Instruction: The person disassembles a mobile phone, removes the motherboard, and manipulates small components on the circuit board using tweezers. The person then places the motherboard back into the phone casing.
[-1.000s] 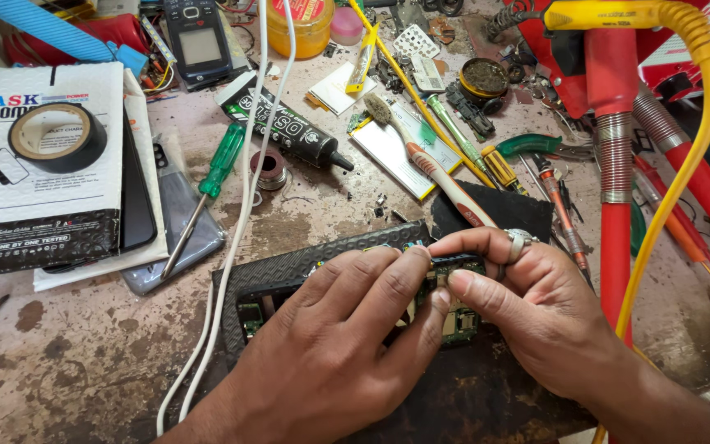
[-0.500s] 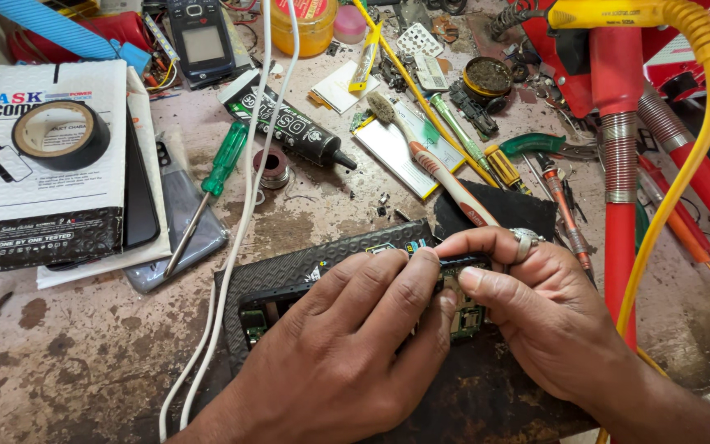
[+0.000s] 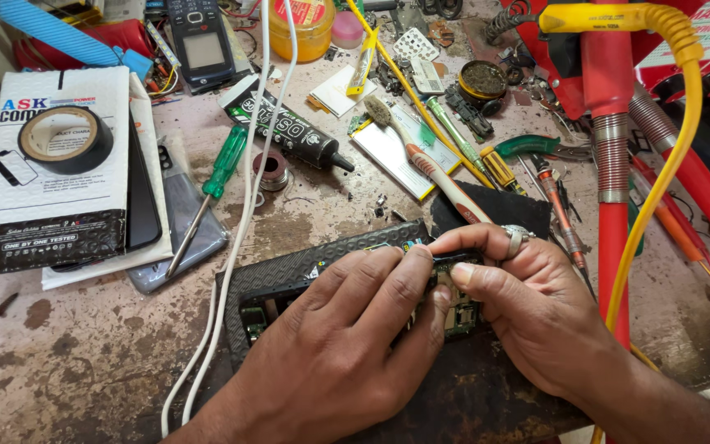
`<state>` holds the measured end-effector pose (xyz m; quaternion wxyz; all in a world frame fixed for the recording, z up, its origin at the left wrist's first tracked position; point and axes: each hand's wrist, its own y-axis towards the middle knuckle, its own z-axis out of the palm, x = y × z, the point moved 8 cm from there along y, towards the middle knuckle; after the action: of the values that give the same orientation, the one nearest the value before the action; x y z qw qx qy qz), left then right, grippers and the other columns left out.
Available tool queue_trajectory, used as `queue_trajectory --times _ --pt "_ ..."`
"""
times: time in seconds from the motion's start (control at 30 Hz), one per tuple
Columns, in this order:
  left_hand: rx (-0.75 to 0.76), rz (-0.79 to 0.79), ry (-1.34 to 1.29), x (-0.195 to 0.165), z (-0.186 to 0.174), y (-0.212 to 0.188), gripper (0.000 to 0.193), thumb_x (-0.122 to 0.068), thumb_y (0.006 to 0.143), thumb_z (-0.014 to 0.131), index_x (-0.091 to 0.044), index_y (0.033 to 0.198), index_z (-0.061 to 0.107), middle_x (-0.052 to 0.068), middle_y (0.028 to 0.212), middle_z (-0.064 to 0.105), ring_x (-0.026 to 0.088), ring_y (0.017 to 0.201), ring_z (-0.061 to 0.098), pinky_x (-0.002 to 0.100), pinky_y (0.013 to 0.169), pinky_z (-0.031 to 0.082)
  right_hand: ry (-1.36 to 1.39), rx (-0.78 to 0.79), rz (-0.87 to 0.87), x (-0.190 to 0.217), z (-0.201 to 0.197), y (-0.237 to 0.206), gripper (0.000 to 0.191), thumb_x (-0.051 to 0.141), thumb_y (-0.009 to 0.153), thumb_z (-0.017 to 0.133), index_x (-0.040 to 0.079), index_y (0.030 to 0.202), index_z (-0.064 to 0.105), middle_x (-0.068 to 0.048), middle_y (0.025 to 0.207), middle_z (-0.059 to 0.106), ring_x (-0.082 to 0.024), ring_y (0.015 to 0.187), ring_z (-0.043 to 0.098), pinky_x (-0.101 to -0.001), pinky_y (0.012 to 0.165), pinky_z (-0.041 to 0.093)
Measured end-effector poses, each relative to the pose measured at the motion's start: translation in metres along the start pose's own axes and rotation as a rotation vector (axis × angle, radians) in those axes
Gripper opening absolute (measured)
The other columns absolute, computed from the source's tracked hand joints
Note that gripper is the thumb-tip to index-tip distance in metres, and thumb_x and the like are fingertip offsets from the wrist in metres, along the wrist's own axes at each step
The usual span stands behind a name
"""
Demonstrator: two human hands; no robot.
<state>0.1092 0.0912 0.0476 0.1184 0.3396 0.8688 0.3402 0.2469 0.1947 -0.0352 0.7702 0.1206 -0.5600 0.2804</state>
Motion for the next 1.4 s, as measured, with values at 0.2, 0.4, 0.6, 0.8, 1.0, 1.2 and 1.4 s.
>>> queue_trajectory --times 0.2,0.4,0.6,0.8,1.0,1.2,1.4 --pt "0.023 -0.033 -0.032 0.004 0.003 -0.001 0.034 -0.016 0.092 0.065 0.001 0.121 0.067 0.023 0.13 0.062 0.037 0.121 0.063 0.046 0.105 0.051 0.014 0.016 0.028 -0.002 0.001 0.003 0.03 0.005 0.1 0.058 -0.007 0.127 0.06 -0.009 0.099 0.072 -0.012 0.086 0.069 -0.0283 0.078 0.057" --pt "0.03 -0.163 -0.069 0.019 0.001 0.001 0.057 -0.035 0.074 0.079 -0.005 0.122 0.068 0.021 0.131 0.062 0.037 0.119 0.062 0.048 0.097 0.05 -0.176 -0.023 0.036 0.003 0.006 0.006 0.05 0.003 0.095 0.066 0.003 0.142 0.052 -0.005 0.105 0.069 -0.008 0.091 0.065 -0.0239 0.078 0.054" --pt "0.005 -0.357 -0.391 0.039 -0.007 -0.001 0.075 -0.055 0.081 0.078 -0.002 0.131 0.059 0.022 0.122 0.067 0.04 0.105 0.068 0.047 0.084 0.054 -0.181 -0.065 0.063 0.008 0.004 0.014 0.053 0.001 0.089 0.067 0.005 0.139 0.049 -0.008 0.106 0.068 -0.011 0.092 0.067 -0.0247 0.078 0.056" --pt "0.124 -0.973 -1.001 0.082 0.03 -0.028 0.053 -0.026 0.097 0.068 -0.005 0.144 0.057 0.007 0.097 0.08 0.014 0.078 0.076 0.029 0.066 0.062 -0.244 0.032 0.013 0.018 0.016 0.032 0.044 0.003 0.093 0.069 0.0 0.136 0.056 -0.007 0.112 0.068 -0.01 0.095 0.065 -0.0257 0.08 0.056" --pt "0.158 -1.075 -1.479 0.077 0.062 -0.036 0.04 -0.009 0.096 0.058 0.0 0.134 0.063 0.004 0.088 0.074 0.007 0.069 0.064 0.023 0.059 0.051 -0.365 0.033 0.085 0.018 0.026 0.051 0.038 0.008 0.09 0.068 -0.001 0.126 0.067 -0.006 0.104 0.072 -0.01 0.087 0.067 -0.0259 0.077 0.058" --pt "0.149 -1.021 -1.657 0.068 0.065 -0.033 0.048 -0.003 0.094 0.056 -0.002 0.142 0.057 0.002 0.093 0.072 0.005 0.074 0.066 0.023 0.065 0.056 -0.338 0.005 0.097 0.015 0.02 0.052 0.04 0.006 0.089 0.068 0.0 0.128 0.066 -0.005 0.106 0.071 -0.01 0.089 0.067 -0.0268 0.08 0.057" --pt "0.188 -1.132 -1.64 0.069 0.066 -0.038 0.047 -0.01 0.097 0.048 -0.006 0.141 0.062 0.0 0.093 0.073 0.004 0.071 0.068 0.023 0.065 0.06 -0.338 0.02 0.081 0.016 0.018 0.049 0.04 0.005 0.09 0.068 -0.001 0.129 0.066 -0.005 0.105 0.07 -0.009 0.09 0.066 -0.0263 0.08 0.057"
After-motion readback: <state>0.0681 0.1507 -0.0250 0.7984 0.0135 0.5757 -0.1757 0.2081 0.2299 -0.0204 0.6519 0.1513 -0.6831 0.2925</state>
